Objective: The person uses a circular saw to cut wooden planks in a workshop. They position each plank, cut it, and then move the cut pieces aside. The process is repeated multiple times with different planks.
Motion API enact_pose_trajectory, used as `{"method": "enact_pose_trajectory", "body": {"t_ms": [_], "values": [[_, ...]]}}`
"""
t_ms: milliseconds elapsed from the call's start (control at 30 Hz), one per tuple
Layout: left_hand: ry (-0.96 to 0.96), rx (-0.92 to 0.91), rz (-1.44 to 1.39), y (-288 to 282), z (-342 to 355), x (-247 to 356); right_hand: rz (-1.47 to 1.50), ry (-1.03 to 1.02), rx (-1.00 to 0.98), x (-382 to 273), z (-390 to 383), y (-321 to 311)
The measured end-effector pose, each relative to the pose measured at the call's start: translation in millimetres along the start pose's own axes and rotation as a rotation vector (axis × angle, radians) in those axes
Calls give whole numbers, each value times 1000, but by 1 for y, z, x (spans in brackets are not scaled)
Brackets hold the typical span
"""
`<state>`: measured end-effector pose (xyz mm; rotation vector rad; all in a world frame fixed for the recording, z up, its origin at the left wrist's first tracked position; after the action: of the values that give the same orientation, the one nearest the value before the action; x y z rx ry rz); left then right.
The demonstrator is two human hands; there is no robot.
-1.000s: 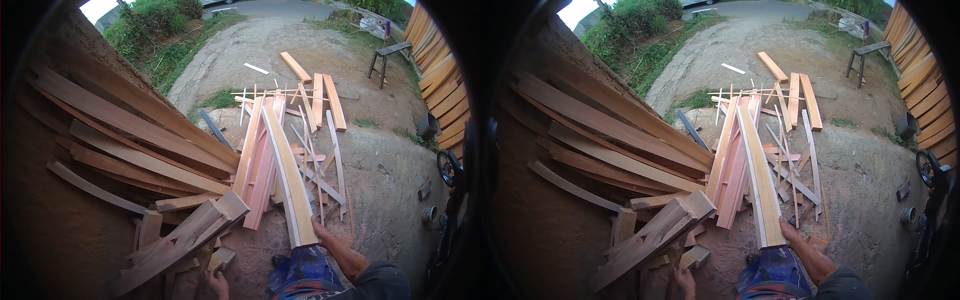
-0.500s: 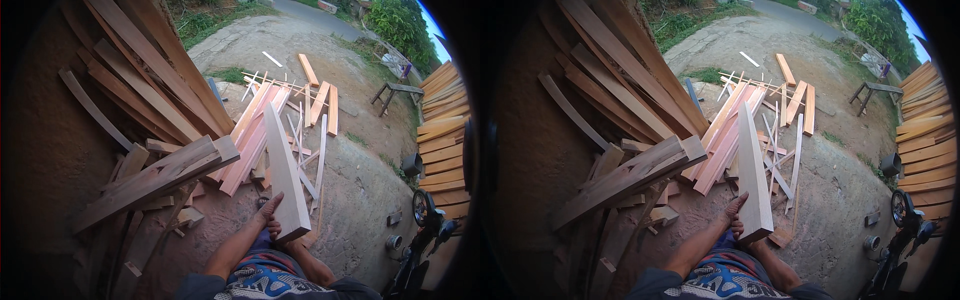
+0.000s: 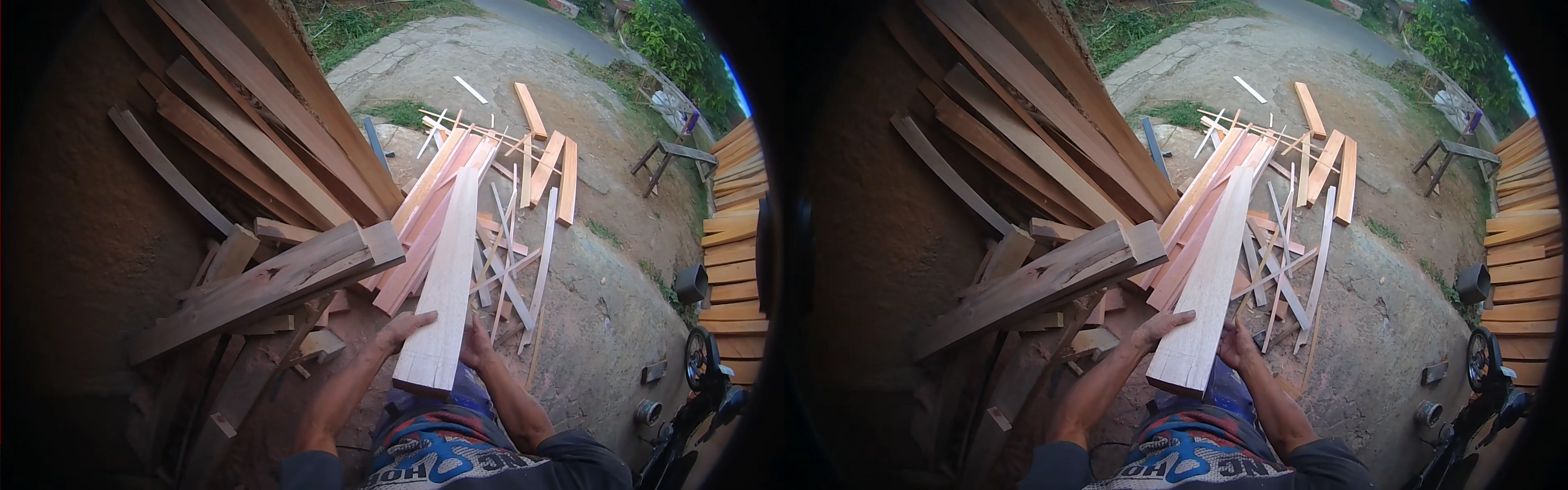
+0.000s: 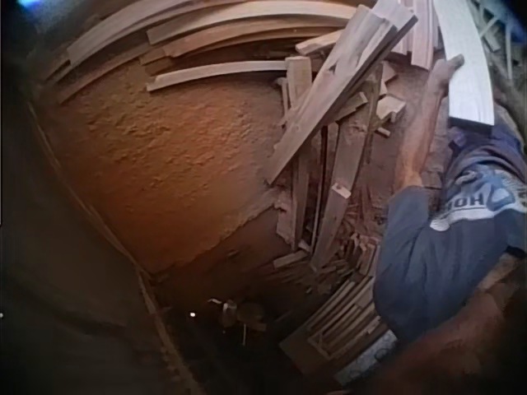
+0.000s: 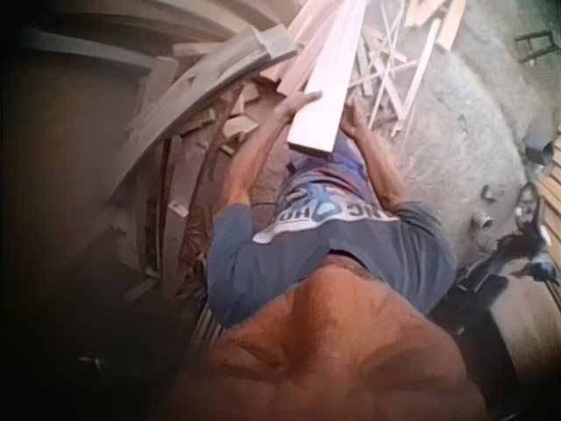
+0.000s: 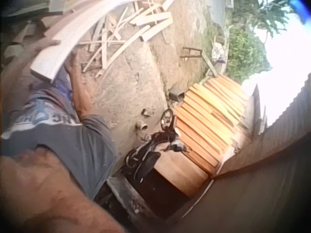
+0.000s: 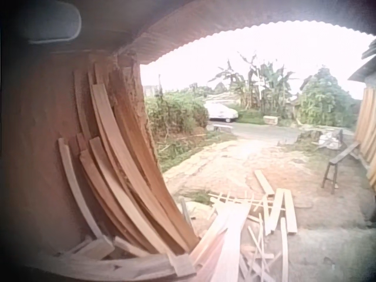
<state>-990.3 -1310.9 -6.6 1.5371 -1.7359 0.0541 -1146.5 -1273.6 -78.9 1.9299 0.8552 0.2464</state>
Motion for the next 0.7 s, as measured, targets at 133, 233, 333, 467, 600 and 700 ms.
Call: {"method": "enact_pose_trajectory", "body": {"t_ms": [133, 233, 333, 467, 600, 700], "values": [[-25, 99, 440, -21, -38, 33, -73, -20, 15, -19, 62, 33], [-200, 378, 893, -18, -70, 50, -79, -24, 108, -21, 105, 30], [-255, 365, 992, -21, -109, 42, 26, -12, 155, -18, 140, 22], [-454, 327, 999, 10, -189, 52, 151, -139, 183, -43, 190, -50], [-625, 216, 924, 55, -275, 26, 145, -255, 229, -41, 187, -119], [-635, 175, 827, 68, -323, 18, 49, -206, 236, -29, 159, -136]]}}
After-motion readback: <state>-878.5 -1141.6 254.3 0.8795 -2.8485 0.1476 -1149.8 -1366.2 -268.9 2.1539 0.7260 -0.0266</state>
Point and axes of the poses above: each hand's wrist, its own z-axis towards the middle knuckle, its own y-axis out of the palm, x = y × z, the point moved 8 cm from there along z, towards the middle knuckle, and after that the axes turned 4 degrees about -x, right-handed, at the moved point
